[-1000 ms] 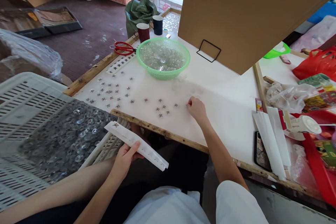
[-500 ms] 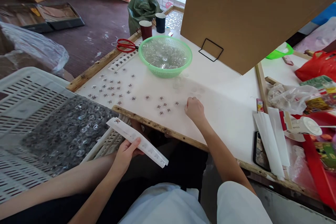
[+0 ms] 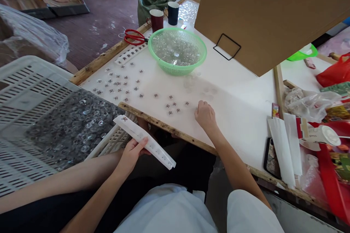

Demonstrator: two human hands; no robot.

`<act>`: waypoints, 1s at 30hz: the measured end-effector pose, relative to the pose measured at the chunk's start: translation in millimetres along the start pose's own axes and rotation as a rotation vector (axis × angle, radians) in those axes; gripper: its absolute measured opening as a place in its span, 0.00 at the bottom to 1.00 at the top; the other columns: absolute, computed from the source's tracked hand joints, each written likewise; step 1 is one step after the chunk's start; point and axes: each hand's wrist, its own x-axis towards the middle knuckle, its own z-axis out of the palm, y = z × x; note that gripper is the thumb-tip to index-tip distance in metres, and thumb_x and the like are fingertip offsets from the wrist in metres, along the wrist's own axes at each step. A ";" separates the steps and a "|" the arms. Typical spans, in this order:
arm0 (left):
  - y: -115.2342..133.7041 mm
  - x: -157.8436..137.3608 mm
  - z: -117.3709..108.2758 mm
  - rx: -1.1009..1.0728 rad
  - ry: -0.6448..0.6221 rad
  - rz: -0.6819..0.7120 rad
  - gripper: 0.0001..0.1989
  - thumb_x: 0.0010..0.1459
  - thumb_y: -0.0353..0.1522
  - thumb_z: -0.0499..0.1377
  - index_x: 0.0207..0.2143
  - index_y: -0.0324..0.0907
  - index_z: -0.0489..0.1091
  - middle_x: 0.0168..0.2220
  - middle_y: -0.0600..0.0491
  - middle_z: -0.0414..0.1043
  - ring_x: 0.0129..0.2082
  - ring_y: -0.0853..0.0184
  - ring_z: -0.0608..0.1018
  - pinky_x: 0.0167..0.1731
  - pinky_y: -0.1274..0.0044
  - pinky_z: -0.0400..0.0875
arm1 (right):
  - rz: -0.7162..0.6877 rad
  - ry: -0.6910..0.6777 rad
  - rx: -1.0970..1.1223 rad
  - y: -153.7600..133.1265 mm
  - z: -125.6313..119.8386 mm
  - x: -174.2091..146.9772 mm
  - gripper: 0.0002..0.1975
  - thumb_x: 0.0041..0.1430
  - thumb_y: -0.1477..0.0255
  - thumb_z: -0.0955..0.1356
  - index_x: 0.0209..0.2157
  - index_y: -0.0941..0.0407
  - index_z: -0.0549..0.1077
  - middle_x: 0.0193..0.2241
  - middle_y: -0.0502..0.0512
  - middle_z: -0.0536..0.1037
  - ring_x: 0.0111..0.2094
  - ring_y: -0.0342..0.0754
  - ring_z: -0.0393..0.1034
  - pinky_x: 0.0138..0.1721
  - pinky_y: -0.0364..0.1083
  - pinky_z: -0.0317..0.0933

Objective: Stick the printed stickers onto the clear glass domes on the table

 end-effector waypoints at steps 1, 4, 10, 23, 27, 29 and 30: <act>-0.4 0.2 -0.2 0.003 -0.001 -0.001 0.22 0.45 0.45 0.68 0.32 0.35 0.75 0.27 0.50 0.77 0.28 0.61 0.78 0.23 0.74 0.76 | 0.008 -0.010 0.004 -1.3 -1.8 -0.7 0.05 0.60 0.76 0.60 0.37 0.59 0.66 0.32 0.61 0.72 0.30 0.49 0.64 0.29 0.46 0.48; -2.4 0.9 -1.4 0.005 -0.009 0.004 0.22 0.45 0.45 0.68 0.33 0.35 0.75 0.28 0.50 0.77 0.28 0.61 0.79 0.24 0.75 0.76 | 0.026 -0.033 0.059 -0.3 -7.8 -1.1 0.05 0.60 0.75 0.60 0.38 0.58 0.65 0.31 0.60 0.73 0.28 0.49 0.64 0.29 0.46 0.48; -3.6 0.7 -2.6 -0.002 -0.021 0.013 0.20 0.47 0.44 0.67 0.34 0.35 0.74 0.28 0.50 0.77 0.28 0.62 0.78 0.24 0.75 0.76 | 0.089 -0.115 0.437 25.4 -19.8 3.4 0.05 0.57 0.68 0.66 0.30 0.54 0.67 0.33 0.54 0.75 0.33 0.47 0.67 0.34 0.45 0.56; -4.4 1.9 -2.3 0.001 -0.013 0.010 0.21 0.47 0.45 0.67 0.34 0.35 0.74 0.29 0.49 0.77 0.28 0.63 0.78 0.24 0.76 0.76 | 0.374 -0.256 1.023 38.9 -1.5 17.7 0.12 0.43 0.65 0.72 0.25 0.57 0.69 0.22 0.49 0.70 0.22 0.40 0.60 0.22 0.42 0.51; -4.5 1.7 -1.8 0.002 -0.017 0.004 0.21 0.47 0.45 0.67 0.34 0.35 0.74 0.28 0.50 0.77 0.28 0.63 0.78 0.24 0.76 0.76 | 0.409 -0.264 1.012 36.0 -4.0 19.6 0.13 0.40 0.65 0.74 0.25 0.57 0.69 0.21 0.49 0.70 0.21 0.39 0.59 0.21 0.41 0.50; -5.4 1.9 -2.1 0.002 -0.016 0.003 0.21 0.47 0.45 0.67 0.33 0.35 0.74 0.28 0.50 0.77 0.28 0.63 0.78 0.24 0.76 0.76 | 0.412 -0.270 1.003 35.7 -4.4 20.5 0.13 0.41 0.65 0.73 0.25 0.57 0.69 0.21 0.49 0.70 0.21 0.39 0.59 0.21 0.41 0.50; -6.0 2.2 -2.3 0.002 -0.016 0.003 0.21 0.47 0.45 0.67 0.33 0.35 0.74 0.28 0.50 0.77 0.28 0.63 0.78 0.24 0.76 0.76 | 0.413 -0.271 0.994 35.6 -3.9 20.9 0.12 0.41 0.65 0.73 0.25 0.57 0.69 0.21 0.49 0.70 0.21 0.39 0.59 0.21 0.41 0.50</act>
